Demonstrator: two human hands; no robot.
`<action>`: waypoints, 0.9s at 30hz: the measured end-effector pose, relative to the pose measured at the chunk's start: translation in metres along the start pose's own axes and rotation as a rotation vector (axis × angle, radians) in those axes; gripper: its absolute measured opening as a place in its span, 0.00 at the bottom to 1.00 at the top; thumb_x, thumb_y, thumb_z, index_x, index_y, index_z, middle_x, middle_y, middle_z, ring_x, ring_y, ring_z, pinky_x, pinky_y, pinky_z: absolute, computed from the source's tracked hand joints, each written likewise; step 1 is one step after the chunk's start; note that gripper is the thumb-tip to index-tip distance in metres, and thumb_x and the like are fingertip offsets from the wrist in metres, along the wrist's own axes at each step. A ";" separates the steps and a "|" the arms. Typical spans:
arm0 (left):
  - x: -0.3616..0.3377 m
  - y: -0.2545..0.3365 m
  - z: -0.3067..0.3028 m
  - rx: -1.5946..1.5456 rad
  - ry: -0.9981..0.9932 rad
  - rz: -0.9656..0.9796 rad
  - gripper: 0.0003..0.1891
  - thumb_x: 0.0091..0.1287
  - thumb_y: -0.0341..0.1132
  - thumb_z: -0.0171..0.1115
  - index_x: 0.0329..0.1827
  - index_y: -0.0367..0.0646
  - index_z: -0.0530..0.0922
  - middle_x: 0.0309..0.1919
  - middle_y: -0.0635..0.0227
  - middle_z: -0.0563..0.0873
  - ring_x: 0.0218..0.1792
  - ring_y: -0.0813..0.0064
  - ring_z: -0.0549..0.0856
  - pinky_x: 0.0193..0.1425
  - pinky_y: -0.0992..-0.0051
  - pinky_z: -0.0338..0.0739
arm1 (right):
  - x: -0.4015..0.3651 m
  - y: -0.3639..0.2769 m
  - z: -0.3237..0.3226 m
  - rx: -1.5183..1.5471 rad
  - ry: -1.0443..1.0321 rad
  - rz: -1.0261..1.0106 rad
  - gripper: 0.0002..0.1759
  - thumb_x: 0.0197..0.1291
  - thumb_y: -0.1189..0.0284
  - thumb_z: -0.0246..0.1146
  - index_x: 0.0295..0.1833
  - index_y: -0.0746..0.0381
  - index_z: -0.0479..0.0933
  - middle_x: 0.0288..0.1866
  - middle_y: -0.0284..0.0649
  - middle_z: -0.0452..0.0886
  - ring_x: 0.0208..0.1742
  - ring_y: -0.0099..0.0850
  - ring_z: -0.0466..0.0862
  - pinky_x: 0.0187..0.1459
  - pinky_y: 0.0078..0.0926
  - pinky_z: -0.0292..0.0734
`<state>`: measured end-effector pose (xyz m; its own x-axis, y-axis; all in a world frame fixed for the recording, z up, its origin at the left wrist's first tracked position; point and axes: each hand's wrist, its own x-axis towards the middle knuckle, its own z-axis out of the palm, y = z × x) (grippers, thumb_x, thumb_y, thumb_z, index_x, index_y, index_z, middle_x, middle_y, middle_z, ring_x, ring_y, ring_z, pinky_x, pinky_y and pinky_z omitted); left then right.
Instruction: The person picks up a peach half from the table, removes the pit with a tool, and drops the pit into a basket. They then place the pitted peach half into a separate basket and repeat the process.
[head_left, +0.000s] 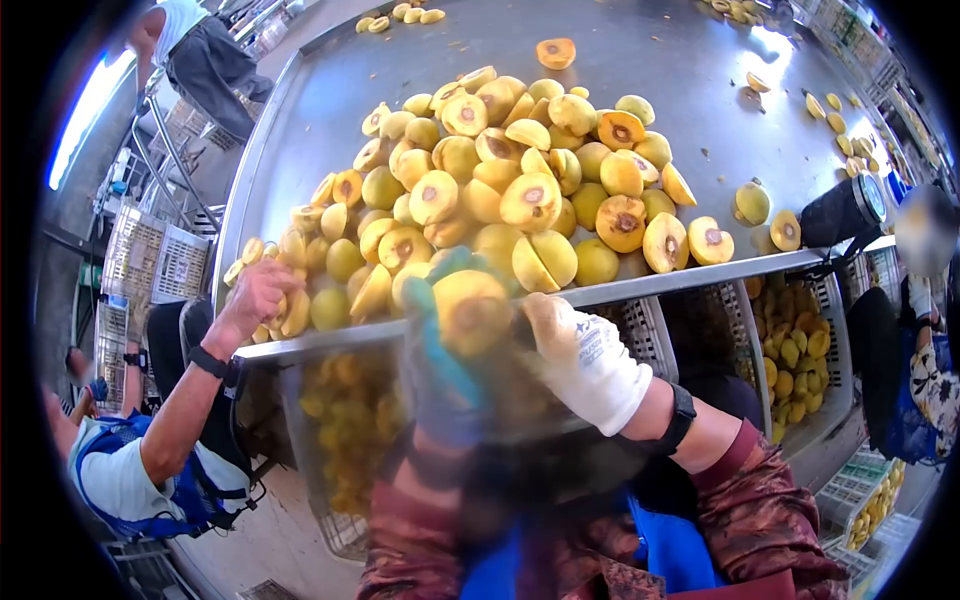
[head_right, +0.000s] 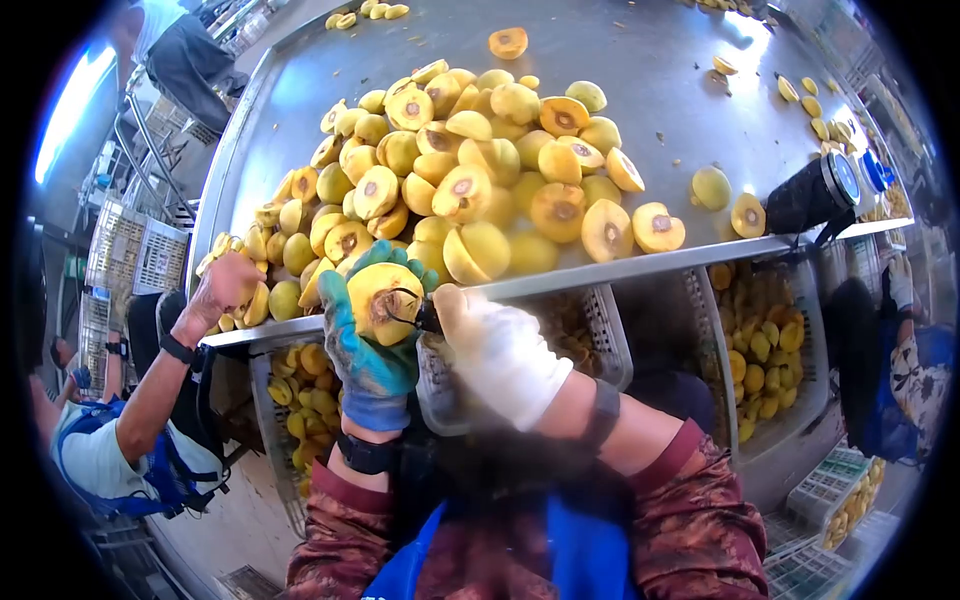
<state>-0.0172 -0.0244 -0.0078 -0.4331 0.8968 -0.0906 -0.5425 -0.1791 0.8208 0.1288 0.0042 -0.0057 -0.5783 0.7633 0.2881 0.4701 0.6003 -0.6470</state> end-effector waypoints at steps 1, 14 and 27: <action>0.000 -0.002 0.000 0.022 -0.011 0.005 0.33 0.76 0.58 0.45 0.63 0.32 0.72 0.56 0.55 0.81 0.55 0.56 0.82 0.63 0.54 0.77 | -0.002 0.003 0.003 -0.044 0.006 0.020 0.12 0.59 0.70 0.63 0.42 0.63 0.68 0.32 0.48 0.79 0.32 0.48 0.83 0.32 0.45 0.78; -0.004 -0.009 0.003 0.199 -0.093 0.102 0.27 0.80 0.49 0.36 0.65 0.34 0.71 0.55 0.60 0.80 0.55 0.69 0.79 0.63 0.67 0.73 | -0.006 0.011 0.000 0.172 0.045 0.005 0.11 0.59 0.70 0.62 0.43 0.62 0.69 0.30 0.49 0.80 0.29 0.49 0.83 0.30 0.43 0.78; -0.005 -0.014 0.010 0.785 -0.122 0.397 0.32 0.77 0.58 0.40 0.65 0.36 0.71 0.57 0.56 0.79 0.57 0.60 0.80 0.65 0.55 0.76 | -0.015 0.008 0.016 0.290 0.078 0.138 0.06 0.61 0.73 0.57 0.40 0.64 0.71 0.30 0.53 0.79 0.32 0.52 0.82 0.33 0.44 0.77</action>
<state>-0.0004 -0.0222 -0.0130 -0.3805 0.8723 0.3070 0.3009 -0.1971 0.9331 0.1300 -0.0065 -0.0263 -0.4641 0.8553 0.2302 0.3244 0.4060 -0.8544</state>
